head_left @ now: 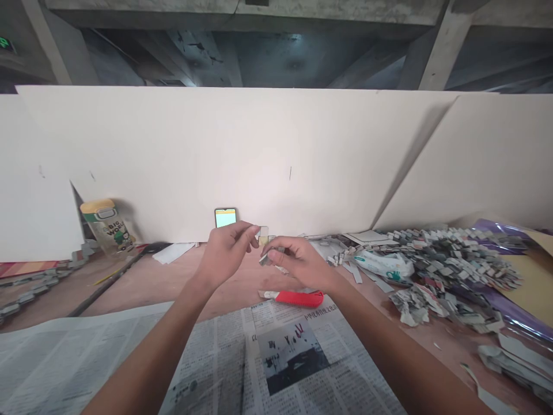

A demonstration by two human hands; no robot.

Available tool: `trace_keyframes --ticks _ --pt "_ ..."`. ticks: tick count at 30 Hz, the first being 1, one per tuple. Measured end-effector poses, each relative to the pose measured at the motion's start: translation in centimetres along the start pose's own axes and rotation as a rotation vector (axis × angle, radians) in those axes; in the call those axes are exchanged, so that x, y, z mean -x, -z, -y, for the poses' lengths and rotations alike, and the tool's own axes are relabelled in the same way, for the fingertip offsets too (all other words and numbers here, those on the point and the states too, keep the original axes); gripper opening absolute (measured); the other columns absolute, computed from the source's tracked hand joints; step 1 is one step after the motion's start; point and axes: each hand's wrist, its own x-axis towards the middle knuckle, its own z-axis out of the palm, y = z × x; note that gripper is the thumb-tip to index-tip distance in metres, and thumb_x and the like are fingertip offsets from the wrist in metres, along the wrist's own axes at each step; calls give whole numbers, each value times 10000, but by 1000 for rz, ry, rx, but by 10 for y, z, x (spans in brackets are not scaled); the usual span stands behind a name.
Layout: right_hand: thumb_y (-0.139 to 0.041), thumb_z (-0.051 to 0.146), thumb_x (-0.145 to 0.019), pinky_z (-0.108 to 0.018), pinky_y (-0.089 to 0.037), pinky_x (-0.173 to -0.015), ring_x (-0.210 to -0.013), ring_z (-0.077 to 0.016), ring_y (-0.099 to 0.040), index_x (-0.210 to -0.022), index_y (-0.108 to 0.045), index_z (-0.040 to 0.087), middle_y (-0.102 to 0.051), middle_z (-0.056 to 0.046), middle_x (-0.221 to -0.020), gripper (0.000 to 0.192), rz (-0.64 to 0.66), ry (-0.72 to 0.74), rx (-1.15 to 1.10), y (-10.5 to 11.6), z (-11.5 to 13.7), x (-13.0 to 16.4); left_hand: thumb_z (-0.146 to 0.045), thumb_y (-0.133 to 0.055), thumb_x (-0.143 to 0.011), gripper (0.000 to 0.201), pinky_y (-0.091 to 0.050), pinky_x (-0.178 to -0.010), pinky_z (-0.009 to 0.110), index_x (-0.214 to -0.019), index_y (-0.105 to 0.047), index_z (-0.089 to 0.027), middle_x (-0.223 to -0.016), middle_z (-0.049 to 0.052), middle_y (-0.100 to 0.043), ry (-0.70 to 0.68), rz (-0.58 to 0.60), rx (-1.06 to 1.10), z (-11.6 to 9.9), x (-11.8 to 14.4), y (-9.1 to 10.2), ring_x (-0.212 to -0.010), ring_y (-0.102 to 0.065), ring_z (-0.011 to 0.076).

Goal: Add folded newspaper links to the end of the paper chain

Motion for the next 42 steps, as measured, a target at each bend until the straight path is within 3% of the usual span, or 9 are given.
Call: trace_keyframes --ticks 6,14,22,27,29,32,34,37,42 --pt "-544 357 -846 -257 -471 -669 -709 -129 -591 -866 -658 185 -625 -21 -790 207 112 -167 -206 19 -16 1 -473 -544 -811 394 -491 -629 268 -1087 -621 -203 -794 26 -677 58 177 171 15 -3 -9 -688 -587 156" --pt "-665 332 -762 -244 -473 -597 -666 -123 -572 -833 -656 159 -591 -22 -772 187 212 -362 -622 27 -43 5 -465 -543 -813 373 -496 -671 278 -1061 -643 -205 -856 34 -675 61 197 271 36 3 -38 -786 -595 174" --pt "-625 286 -818 -250 -486 -603 -619 -108 -587 -845 -630 147 -616 -29 -749 142 310 -321 -758 30 -46 5 -386 -537 -849 309 -501 -792 344 -1053 -629 -173 -919 58 -674 61 150 603 28 5 -49 -804 -617 179" --pt "-633 317 -811 -273 -480 -594 -634 -140 -614 -820 -625 134 -622 -46 -748 184 431 -244 -806 34 -47 9 -364 -522 -864 297 -530 -657 337 -1088 -591 -181 -767 38 -678 36 254 699 8 15 -55 -621 -633 167" --pt "-656 333 -789 -285 -488 -611 -700 -157 -619 -870 -629 145 -630 -52 -795 206 401 -243 -833 35 -43 8 -349 -508 -874 246 -521 -623 311 -1028 -604 -183 -753 31 -668 4 207 677 3 17 -58 -598 -618 153" --pt "-651 316 -789 -278 -499 -635 -818 -163 -607 -903 -631 170 -630 -59 -945 186 209 -261 -834 35 -33 5 -313 -514 -879 166 -500 -761 307 -930 -605 -184 -965 60 -656 -41 -44 657 -1 15 -61 -812 -623 165" --pt "-630 291 -803 -280 -501 -684 -847 -158 -608 -859 -627 177 -633 -59 -997 127 62 -258 -778 36 -26 1 -317 -510 -883 152 -479 -827 326 -883 -588 -186 -996 58 -636 -45 -194 720 -8 14 -56 -905 -608 179" --pt "-622 299 -807 -288 -490 -725 -757 -144 -626 -796 -604 183 -658 -43 -885 118 -83 -208 -714 39 -20 -2 -367 -518 -874 171 -509 -729 334 -831 -565 -208 -853 18 -615 -86 -257 920 -30 13 -29 -775 -626 169" --pt "-602 310 -825 -268 -461 -649 -598 -100 -562 -844 -597 192 -600 -4 -759 120 -145 -157 -654 40 -12 -1 -437 -559 -833 221 -521 -683 337 -748 -570 -233 -667 -16 -542 -226 -349 1059 -68 14 28 -614 -578 137"
